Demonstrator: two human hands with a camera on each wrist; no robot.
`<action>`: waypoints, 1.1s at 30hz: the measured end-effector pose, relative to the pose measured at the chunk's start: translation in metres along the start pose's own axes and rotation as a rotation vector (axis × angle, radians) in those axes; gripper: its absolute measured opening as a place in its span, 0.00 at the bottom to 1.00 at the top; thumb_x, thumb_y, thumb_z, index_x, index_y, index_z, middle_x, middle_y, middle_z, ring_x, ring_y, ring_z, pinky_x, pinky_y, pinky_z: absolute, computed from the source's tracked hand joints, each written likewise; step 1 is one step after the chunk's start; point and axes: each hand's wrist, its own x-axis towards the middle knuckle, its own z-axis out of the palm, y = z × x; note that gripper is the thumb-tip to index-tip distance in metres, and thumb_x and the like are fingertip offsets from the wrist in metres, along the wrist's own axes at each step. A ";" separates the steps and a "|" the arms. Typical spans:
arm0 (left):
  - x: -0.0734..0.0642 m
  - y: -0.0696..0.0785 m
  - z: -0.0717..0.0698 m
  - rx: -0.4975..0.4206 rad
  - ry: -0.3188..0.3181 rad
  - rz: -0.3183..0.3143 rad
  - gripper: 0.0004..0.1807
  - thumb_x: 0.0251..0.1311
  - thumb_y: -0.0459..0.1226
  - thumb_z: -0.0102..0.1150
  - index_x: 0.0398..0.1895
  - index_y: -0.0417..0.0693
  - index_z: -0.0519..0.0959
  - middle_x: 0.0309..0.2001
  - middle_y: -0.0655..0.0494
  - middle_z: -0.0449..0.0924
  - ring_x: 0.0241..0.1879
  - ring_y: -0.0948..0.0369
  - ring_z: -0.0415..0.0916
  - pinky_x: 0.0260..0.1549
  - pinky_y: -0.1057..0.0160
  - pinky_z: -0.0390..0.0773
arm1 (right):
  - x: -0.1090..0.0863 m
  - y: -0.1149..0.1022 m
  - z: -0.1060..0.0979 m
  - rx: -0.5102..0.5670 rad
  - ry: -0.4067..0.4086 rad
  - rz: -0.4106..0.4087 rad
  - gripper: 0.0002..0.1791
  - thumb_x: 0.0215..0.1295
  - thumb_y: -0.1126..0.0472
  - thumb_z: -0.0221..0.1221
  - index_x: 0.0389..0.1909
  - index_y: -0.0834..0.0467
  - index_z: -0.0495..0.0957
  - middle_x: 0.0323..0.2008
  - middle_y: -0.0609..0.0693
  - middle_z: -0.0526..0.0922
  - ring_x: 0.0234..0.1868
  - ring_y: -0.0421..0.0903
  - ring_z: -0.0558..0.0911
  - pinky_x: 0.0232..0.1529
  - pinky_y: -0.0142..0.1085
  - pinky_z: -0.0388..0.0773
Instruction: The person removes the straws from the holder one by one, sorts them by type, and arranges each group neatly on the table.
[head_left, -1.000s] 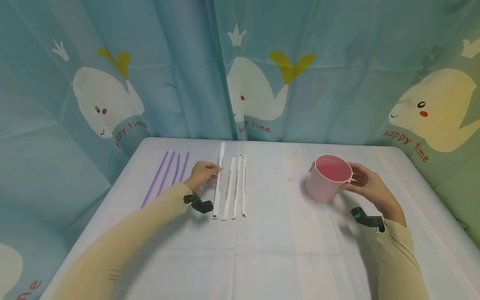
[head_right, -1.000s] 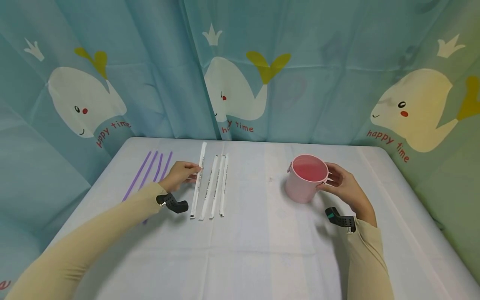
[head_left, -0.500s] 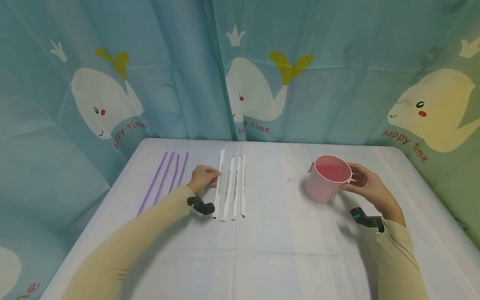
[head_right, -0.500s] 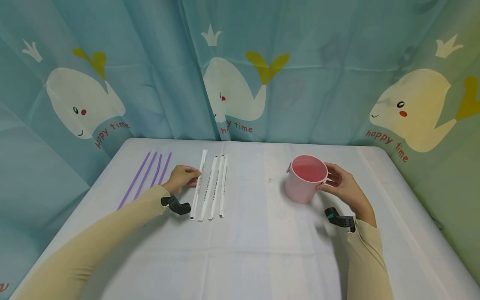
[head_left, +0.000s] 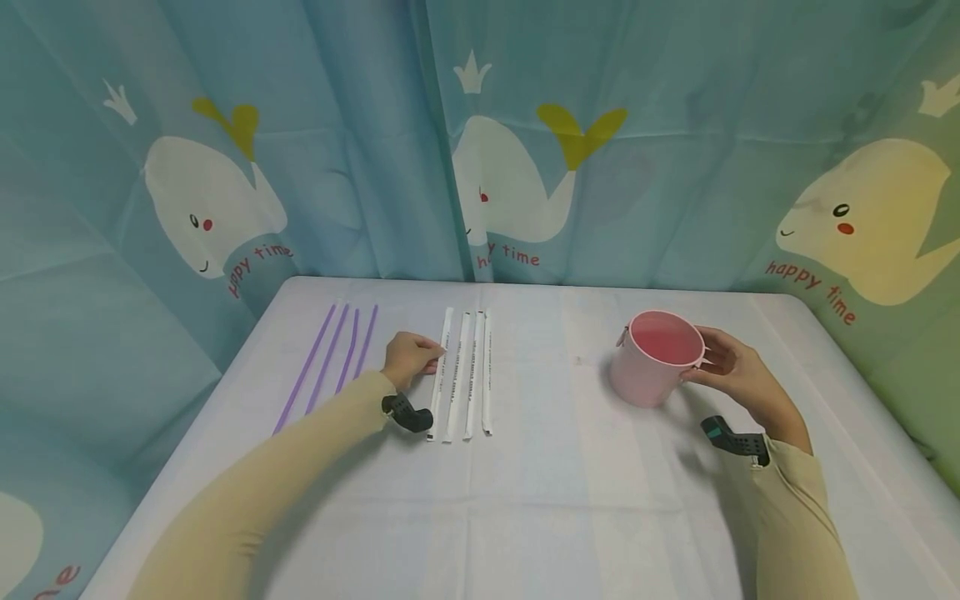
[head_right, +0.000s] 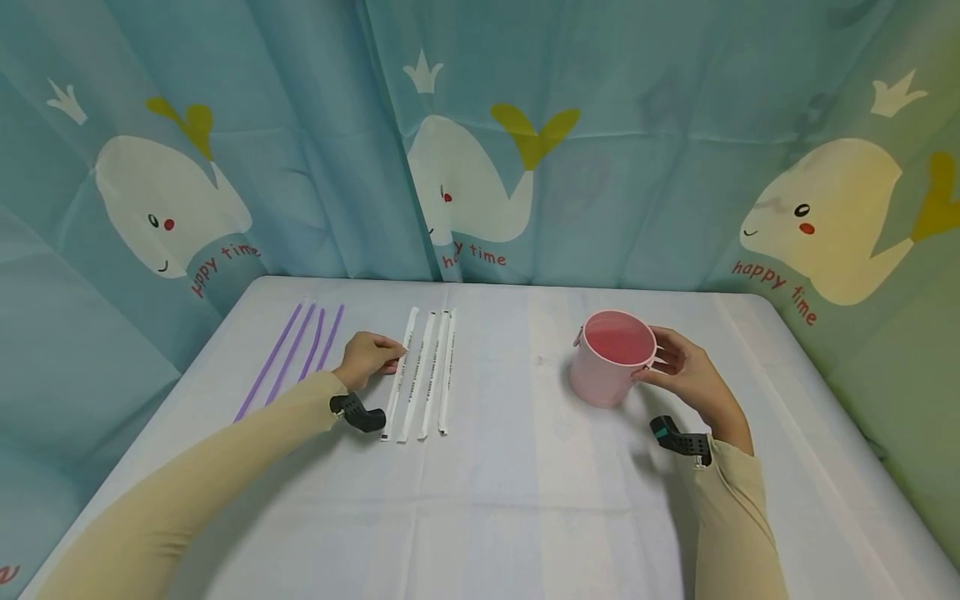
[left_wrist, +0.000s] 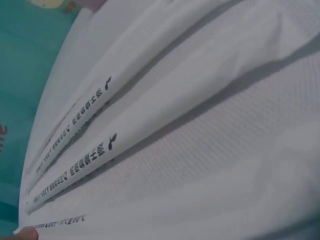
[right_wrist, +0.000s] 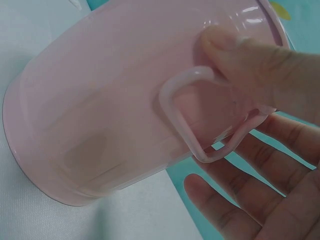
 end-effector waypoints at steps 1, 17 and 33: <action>0.000 0.000 0.000 0.008 0.003 0.004 0.12 0.57 0.32 0.60 0.42 0.32 0.81 0.32 0.46 0.82 0.19 0.70 0.74 0.26 0.73 0.82 | 0.000 0.000 0.000 -0.004 -0.001 0.006 0.37 0.54 0.68 0.66 0.64 0.68 0.60 0.51 0.28 0.70 0.48 0.18 0.73 0.45 0.14 0.73; 0.000 0.001 -0.003 0.041 0.001 0.006 0.11 0.55 0.32 0.63 0.39 0.33 0.82 0.21 0.55 0.80 0.15 0.72 0.73 0.20 0.76 0.79 | 0.000 0.000 0.001 0.017 0.003 -0.025 0.36 0.53 0.71 0.65 0.62 0.69 0.61 0.50 0.30 0.73 0.47 0.21 0.76 0.44 0.15 0.74; -0.005 0.001 -0.010 0.083 -0.002 0.065 0.12 0.55 0.33 0.63 0.41 0.34 0.82 0.32 0.45 0.84 0.19 0.70 0.74 0.22 0.74 0.79 | 0.000 -0.002 0.000 0.000 -0.012 -0.008 0.37 0.55 0.68 0.65 0.64 0.69 0.59 0.52 0.32 0.71 0.48 0.20 0.75 0.44 0.15 0.74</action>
